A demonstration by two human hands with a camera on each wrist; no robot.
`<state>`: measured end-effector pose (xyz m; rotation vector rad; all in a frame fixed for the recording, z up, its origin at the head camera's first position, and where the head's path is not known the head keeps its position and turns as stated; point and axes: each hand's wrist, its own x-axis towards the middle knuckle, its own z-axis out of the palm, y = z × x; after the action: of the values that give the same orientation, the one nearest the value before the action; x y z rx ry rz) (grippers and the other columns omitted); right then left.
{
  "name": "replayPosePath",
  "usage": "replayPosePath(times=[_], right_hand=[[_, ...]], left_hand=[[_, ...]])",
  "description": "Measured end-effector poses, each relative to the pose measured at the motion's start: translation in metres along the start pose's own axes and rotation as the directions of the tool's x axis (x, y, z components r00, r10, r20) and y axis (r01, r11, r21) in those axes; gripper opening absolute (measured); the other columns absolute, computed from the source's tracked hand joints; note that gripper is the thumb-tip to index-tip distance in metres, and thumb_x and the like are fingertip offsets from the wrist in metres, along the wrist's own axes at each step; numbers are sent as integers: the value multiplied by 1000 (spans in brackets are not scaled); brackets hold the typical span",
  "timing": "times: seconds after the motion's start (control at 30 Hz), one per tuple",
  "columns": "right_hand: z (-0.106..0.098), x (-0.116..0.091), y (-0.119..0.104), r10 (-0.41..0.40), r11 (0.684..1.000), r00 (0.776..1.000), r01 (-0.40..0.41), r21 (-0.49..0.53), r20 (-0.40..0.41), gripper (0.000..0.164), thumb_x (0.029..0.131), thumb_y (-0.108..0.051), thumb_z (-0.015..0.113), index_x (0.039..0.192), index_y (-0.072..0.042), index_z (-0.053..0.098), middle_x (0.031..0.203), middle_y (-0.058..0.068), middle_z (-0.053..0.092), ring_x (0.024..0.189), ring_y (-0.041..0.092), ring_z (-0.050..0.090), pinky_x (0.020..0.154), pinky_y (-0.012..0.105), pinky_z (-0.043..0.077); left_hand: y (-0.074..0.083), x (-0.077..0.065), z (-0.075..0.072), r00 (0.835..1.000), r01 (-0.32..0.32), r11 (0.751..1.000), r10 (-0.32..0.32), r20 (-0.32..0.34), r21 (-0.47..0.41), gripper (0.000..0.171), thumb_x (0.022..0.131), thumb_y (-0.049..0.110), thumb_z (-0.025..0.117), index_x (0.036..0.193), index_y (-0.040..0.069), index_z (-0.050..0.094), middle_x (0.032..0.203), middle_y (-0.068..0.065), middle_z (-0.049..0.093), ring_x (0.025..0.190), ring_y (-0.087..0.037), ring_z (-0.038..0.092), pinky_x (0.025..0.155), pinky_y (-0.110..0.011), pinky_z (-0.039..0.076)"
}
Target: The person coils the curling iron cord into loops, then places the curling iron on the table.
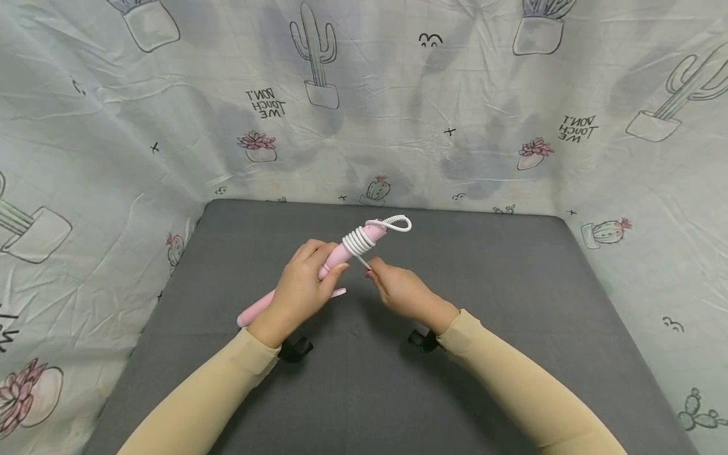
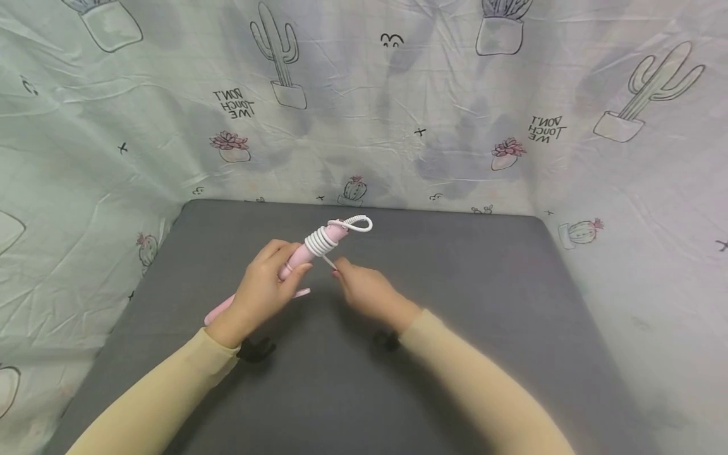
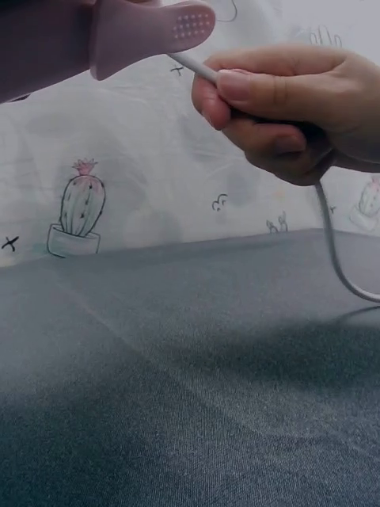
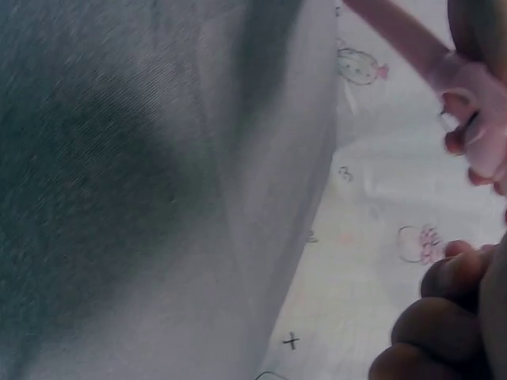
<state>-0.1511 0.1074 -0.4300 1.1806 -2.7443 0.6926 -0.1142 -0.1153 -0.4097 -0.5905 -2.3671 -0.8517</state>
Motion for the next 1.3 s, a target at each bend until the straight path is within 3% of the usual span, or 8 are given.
replayPosePath(times=[0.4, 0.6, 0.8, 0.97, 1.13, 1.3], right_hand=[[-12, -8, -14, 98, 993, 995, -98, 64, -8, 10, 102, -21, 49, 103, -12, 55, 77, -5, 57, 60, 10, 49, 58, 30, 43], [-18, -17, -15, 149, 987, 989, -148, 67, -20, 10, 101, -21, 54, 103, -13, 59, 64, -8, 45, 51, 8, 41, 51, 28, 37], [-28, -26, -19, 193, 981, 981, -193, 12, -19, 9, 98, -25, 58, 102, -17, 63, 59, -10, 42, 49, 8, 40, 47, 28, 34], [-43, -32, -26, 216, 974, 976, -216, 60, 8, 11, 98, -22, 58, 100, -13, 63, 60, -8, 42, 50, 7, 37, 49, 26, 34], [-63, -36, -29, 104, 994, 993, -102, 38, -55, 6, 97, -19, 61, 95, -13, 62, 62, -9, 42, 50, 6, 36, 50, 26, 35], [-76, -29, -34, -66, 993, 988, 52, -105, -137, 6, 95, -19, 64, 90, -17, 61, 66, -11, 44, 54, 6, 38, 50, 26, 37]], left_hand=[[-8, 2, 4, 999, 51, 998, -51, -13, 38, 36, 88, 25, 72, 113, 1, 65, 100, -8, 58, 88, -24, 54, 74, -41, 47], [-20, 2, 2, 992, 117, 992, -115, -50, 53, 32, 87, 23, 73, 110, 1, 66, 98, -9, 58, 87, -25, 54, 74, -42, 45], [-26, -1, 3, 991, 133, 985, -133, -9, 110, 35, 87, 24, 73, 112, 1, 66, 99, -9, 59, 89, -27, 55, 75, -42, 46], [-33, -1, 1, 987, 155, 972, -159, 9, 175, 36, 88, 25, 71, 113, 0, 65, 100, -11, 58, 89, -29, 54, 75, -45, 46], [-32, -3, 0, 974, 176, 957, -204, 103, 232, 35, 89, 26, 71, 114, 2, 64, 102, -9, 57, 89, -29, 54, 70, -47, 48], [-21, -5, 7, 951, 100, 954, -175, 253, 284, 34, 89, 26, 72, 113, 3, 65, 101, -7, 56, 86, -26, 54, 65, -45, 50]])
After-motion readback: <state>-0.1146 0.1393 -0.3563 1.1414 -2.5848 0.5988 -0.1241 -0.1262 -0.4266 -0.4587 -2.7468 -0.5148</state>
